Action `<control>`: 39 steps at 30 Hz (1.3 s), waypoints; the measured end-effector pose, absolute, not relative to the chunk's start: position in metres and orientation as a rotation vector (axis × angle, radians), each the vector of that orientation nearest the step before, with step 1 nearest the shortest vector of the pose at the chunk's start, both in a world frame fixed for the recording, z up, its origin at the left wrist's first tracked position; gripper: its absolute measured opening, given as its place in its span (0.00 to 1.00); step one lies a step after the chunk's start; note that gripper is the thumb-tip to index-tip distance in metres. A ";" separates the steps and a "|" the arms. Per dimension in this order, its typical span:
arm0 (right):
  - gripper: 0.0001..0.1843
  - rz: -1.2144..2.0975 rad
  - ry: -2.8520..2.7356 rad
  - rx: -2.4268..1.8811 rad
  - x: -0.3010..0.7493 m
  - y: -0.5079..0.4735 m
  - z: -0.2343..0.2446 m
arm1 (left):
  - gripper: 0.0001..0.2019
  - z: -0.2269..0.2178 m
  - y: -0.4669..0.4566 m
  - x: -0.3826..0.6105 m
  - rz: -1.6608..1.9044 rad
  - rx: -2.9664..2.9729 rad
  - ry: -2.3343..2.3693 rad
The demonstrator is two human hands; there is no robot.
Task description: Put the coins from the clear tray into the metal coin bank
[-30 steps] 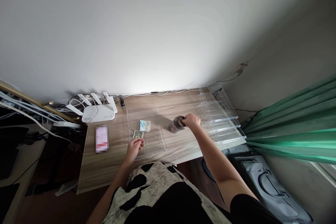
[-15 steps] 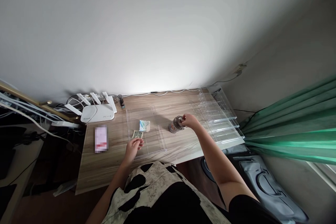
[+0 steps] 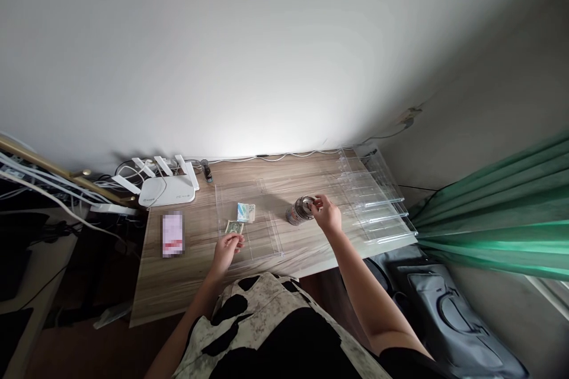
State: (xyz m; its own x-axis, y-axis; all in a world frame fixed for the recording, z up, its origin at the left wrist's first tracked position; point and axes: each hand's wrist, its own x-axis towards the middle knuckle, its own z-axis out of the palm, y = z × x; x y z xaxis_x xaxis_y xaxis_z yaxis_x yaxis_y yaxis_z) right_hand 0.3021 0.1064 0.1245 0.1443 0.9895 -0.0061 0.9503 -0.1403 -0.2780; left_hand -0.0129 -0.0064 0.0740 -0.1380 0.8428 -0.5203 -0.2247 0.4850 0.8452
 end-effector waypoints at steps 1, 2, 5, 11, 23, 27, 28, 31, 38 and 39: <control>0.17 0.239 -1.877 -2.215 0.302 0.102 0.121 | 0.19 0.074 -0.006 -0.013 1.023 0.577 1.417; 0.16 0.209 -1.879 -2.213 0.302 0.099 0.118 | 0.19 0.074 -0.006 -0.013 1.025 0.572 1.417; 0.18 0.170 -2.016 -2.164 0.302 0.093 0.111 | 0.19 0.074 -0.005 -0.012 1.027 0.575 1.411; 0.19 0.106 -2.164 -2.153 0.302 0.092 0.116 | 0.19 0.073 -0.005 -0.011 1.014 0.591 1.407; 0.20 0.159 -1.938 -2.122 0.298 0.098 0.121 | 0.17 0.072 -0.005 -0.014 1.028 0.553 1.390; 0.21 0.396 -2.134 -1.786 0.239 0.079 0.101 | 0.16 0.071 -0.004 -0.015 1.018 0.516 1.394; 0.20 0.553 -2.225 -1.716 0.219 0.076 0.091 | 0.16 0.070 -0.003 -0.014 1.013 0.510 1.399; 0.21 0.902 -2.150 -1.868 0.162 0.081 0.058 | 0.17 0.070 -0.001 -0.012 1.012 0.513 1.427; 0.11 1.251 -1.526 -2.115 0.123 0.121 0.020 | 0.16 0.067 -0.005 -0.017 1.030 0.493 1.521; 0.08 1.271 -1.506 -2.069 0.123 0.121 0.021 | 0.16 0.065 -0.004 -0.018 1.040 0.474 1.537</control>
State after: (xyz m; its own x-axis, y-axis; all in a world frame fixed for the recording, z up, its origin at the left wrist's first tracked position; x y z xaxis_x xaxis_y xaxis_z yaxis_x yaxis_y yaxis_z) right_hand 0.1232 0.1211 0.0206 0.0678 0.8730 -0.4831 0.6229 -0.4152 -0.6630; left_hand -0.0182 -0.0044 0.0655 -0.2558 0.7769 -0.5752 -0.2455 0.5233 0.8160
